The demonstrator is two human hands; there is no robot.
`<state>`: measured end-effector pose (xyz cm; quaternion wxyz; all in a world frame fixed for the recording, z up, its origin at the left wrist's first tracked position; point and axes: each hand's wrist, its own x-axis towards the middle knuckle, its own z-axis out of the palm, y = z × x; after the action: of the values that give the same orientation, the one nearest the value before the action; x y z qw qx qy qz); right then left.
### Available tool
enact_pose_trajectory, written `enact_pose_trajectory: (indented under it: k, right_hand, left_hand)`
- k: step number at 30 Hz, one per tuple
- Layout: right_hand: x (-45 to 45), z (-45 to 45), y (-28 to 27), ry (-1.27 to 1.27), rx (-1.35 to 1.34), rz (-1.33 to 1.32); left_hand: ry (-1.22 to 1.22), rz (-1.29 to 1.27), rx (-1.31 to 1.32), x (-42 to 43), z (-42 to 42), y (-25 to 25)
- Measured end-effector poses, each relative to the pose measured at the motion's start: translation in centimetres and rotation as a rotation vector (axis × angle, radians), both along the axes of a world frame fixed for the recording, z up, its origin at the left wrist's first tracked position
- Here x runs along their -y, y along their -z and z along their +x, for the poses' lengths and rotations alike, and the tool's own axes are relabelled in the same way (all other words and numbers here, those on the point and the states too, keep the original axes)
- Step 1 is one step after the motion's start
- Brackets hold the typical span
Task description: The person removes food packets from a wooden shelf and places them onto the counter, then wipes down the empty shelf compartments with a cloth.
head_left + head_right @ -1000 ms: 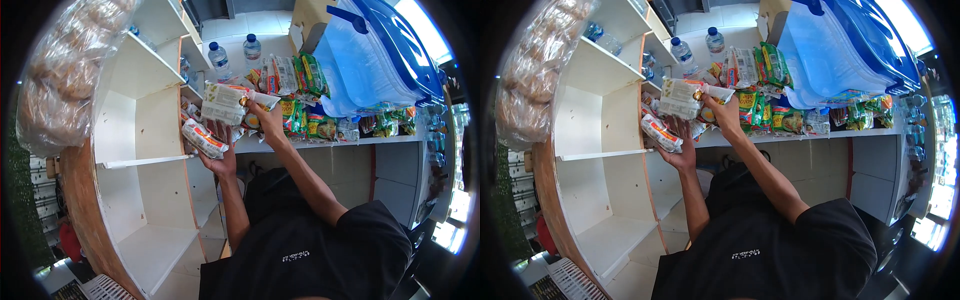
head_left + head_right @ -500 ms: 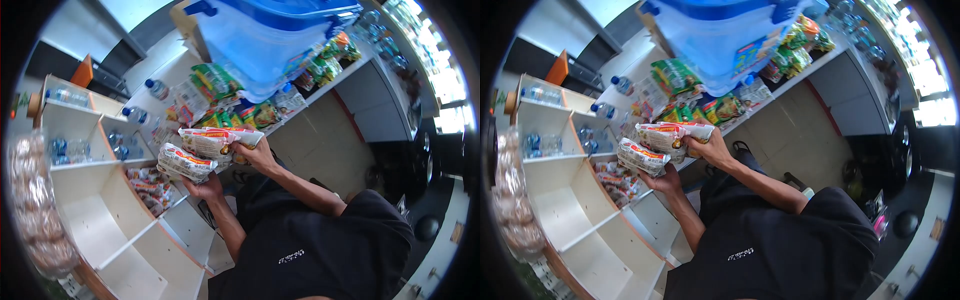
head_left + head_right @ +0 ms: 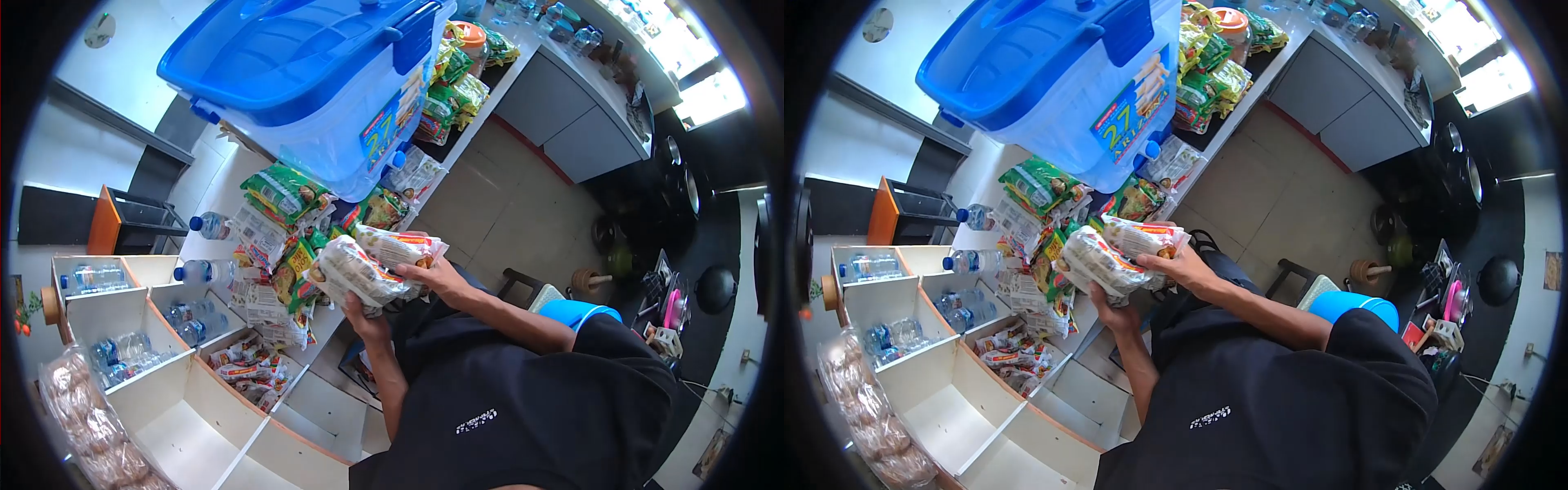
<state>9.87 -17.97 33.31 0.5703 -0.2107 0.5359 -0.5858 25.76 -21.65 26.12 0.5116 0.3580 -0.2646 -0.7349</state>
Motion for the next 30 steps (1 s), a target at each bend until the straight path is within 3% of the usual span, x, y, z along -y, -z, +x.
enact_pose_trajectory:
  k: [1,6,9,13,20,25,28,30]
  right_hand:
    - [-0.2,-0.7,-0.2,-0.042,0.112,0.075]
    - [-1.3,-2.6,3.5,0.037,0.163,0.136]
    - [-0.7,-3.3,2.1,0.001,0.117,0.186]
    - [1.8,-3.9,3.2,-0.108,-0.063,0.104]
    - [7.9,-1.6,7.5,-0.071,0.168,0.041]
    - [10.0,0.0,8.3,0.000,0.135,0.034]
    - [10.6,-0.3,8.2,0.023,-0.136,-0.062]
    - [9.9,-0.3,7.7,0.004,-0.660,-0.055]
  left_hand:
    - [-0.001,0.028,0.037,-0.3,-0.3,0.0]
    - [-0.102,0.119,0.108,-1.4,-0.8,0.5]
    - [-0.104,0.085,0.060,-1.4,0.6,0.7]
    - [-0.186,0.085,0.072,-1.6,2.5,1.5]
    - [-0.253,0.102,0.119,-2.1,2.7,1.9]
    - [-0.261,0.135,0.100,-2.4,1.7,1.6]
    - [-0.253,0.154,0.102,-2.3,1.4,1.3]
    - [-0.252,0.173,0.113,-2.2,1.3,1.5]
